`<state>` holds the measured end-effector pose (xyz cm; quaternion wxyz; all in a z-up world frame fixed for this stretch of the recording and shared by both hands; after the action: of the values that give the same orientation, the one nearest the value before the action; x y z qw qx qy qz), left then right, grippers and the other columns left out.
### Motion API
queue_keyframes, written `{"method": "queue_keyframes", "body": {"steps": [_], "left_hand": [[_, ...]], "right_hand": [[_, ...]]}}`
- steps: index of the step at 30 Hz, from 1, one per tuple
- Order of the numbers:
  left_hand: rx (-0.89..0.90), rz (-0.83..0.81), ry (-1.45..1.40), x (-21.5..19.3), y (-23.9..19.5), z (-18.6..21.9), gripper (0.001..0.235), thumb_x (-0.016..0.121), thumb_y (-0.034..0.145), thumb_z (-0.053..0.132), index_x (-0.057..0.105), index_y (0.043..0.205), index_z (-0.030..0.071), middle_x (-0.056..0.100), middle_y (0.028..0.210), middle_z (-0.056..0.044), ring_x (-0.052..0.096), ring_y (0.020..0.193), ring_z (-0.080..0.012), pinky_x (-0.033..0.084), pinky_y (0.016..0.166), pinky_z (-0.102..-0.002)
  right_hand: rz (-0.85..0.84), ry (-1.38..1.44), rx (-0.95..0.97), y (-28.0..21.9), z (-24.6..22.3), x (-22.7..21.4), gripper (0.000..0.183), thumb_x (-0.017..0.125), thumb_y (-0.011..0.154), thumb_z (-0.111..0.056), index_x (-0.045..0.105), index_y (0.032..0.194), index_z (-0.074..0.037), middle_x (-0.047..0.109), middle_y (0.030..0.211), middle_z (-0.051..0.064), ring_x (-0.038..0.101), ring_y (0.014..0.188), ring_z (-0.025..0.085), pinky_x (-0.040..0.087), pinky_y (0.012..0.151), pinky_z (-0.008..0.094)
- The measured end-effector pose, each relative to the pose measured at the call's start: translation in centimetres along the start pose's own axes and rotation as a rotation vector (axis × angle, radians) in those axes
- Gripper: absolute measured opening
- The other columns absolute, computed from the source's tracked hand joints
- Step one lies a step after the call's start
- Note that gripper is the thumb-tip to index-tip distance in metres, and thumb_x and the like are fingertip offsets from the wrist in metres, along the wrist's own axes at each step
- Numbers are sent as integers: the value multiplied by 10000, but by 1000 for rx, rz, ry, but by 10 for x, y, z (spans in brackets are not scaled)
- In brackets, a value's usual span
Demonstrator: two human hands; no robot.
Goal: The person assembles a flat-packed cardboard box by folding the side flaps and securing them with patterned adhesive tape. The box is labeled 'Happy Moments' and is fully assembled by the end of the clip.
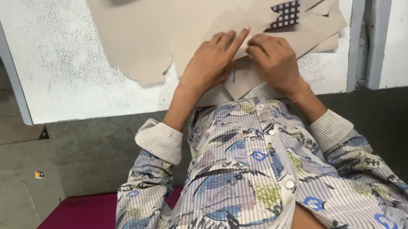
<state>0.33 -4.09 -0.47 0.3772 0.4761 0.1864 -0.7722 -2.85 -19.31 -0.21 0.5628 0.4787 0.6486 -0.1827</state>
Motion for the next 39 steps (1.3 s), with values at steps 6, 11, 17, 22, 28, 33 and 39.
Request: {"method": "queue_keyframes", "body": {"steps": [6, 11, 17, 22, 28, 33, 39], "left_hand": [[-56, 54, -153, 9, 14, 0, 512, 639, 895, 48, 543, 1396, 88, 732, 997, -131, 714, 903, -307, 571, 765, -436], [-180, 324, -466, 26, 49, -9, 349, 639, 941, 47, 590, 1280, 113, 735, 852, -144, 720, 759, -329, 546, 731, -444], [-339, 567, -666, 38, 46, -11, 448, 615, 934, 17, 545, 1372, 84, 662, 1101, -170, 713, 909, -318, 602, 751, -361], [-436, 405, -483, 39, 48, -6, 508, 604, 958, 22, 525, 1445, 144, 595, 1306, -98, 707, 1009, -278, 593, 837, -375], [-201, 249, -36, 35, 73, -8, 718, 632, 820, 62, 405, 1501, 96, 410, 1592, -124, 369, 1456, -293, 314, 1147, -500], [219, 94, 71, 46, 92, -9, 628, 590, 978, 182, 412, 1577, 123, 409, 1629, -44, 298, 1534, -223, 227, 1224, -540], [318, -50, -25, 38, 94, -26, 564, 571, 978, 209, 505, 1525, 89, 457, 1612, -45, 360, 1500, -234, 287, 1182, -484]], "right_hand": [[135, 100, 359, -9, 43, -31, 57, 697, 1058, -95, 678, 1055, -41, 657, 1096, 86, 636, 1008, 254, 492, 882, 401], [589, -57, 356, -1, 40, -58, 270, 800, 832, -2, 634, 1040, 40, 547, 1073, 185, 557, 1021, 338, 499, 858, 429], [414, 286, 657, -4, 60, -8, 167, 752, 1002, -30, 676, 1151, -33, 606, 1128, 74, 638, 1020, 221, 540, 882, 335], [265, 21, 513, 6, 56, -1, 233, 767, 993, -122, 699, 1203, -49, 579, 1108, 86, 573, 1031, 264, 476, 891, 395], [151, -47, 489, 14, 52, -5, 251, 746, 992, -148, 696, 1222, -60, 550, 1106, 100, 553, 1044, 271, 448, 870, 404], [249, 181, 697, 8, 81, 1, 148, 722, 989, -137, 661, 1091, -49, 594, 1028, 76, 598, 906, 231, 489, 774, 363], [459, 51, 700, 7, 106, 5, 94, 664, 1026, -49, 575, 1022, -19, 630, 1013, 93, 675, 874, 271, 520, 786, 404]]}}
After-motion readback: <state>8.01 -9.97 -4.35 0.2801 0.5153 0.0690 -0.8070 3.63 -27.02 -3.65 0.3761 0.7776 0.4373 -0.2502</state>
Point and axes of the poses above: each hand's wrist, its own y-axis towards the middle knuckle, its own x-axis out of the palm, z = x × y, the point moved 6 cm from there along y, towards the middle knuckle
